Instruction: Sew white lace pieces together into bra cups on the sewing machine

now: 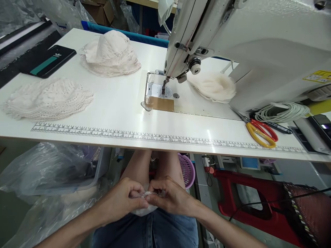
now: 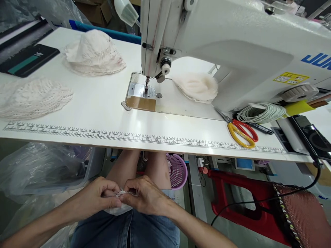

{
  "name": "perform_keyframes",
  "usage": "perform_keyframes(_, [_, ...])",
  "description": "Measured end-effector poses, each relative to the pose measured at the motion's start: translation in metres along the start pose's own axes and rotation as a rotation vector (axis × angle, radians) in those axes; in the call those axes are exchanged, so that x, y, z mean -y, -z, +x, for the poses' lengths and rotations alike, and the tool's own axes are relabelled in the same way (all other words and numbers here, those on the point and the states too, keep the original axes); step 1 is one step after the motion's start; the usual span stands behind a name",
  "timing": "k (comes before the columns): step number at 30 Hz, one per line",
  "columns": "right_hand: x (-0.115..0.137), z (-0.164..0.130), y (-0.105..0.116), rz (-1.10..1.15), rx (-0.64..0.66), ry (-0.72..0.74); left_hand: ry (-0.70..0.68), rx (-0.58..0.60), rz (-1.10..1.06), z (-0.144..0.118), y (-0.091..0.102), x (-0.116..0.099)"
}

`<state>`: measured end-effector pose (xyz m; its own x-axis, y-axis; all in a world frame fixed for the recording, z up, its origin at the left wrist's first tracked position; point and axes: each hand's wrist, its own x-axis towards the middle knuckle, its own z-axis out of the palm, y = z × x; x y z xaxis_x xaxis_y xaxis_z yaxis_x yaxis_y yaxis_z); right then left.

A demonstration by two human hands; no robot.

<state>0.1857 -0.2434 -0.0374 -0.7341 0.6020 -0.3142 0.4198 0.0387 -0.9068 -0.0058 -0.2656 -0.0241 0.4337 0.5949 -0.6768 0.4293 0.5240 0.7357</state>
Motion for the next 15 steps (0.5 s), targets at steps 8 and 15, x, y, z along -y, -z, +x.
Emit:
perform_keyframes(8, [0.003, -0.005, 0.005, -0.023, 0.024, 0.051, 0.01, 0.088, -0.231, 0.002, 0.0, 0.0])
perform_keyframes(15, [0.001, -0.006, 0.011, 0.025, 0.077, 0.093, 0.026, 0.12, -0.303, 0.004, 0.0, 0.0])
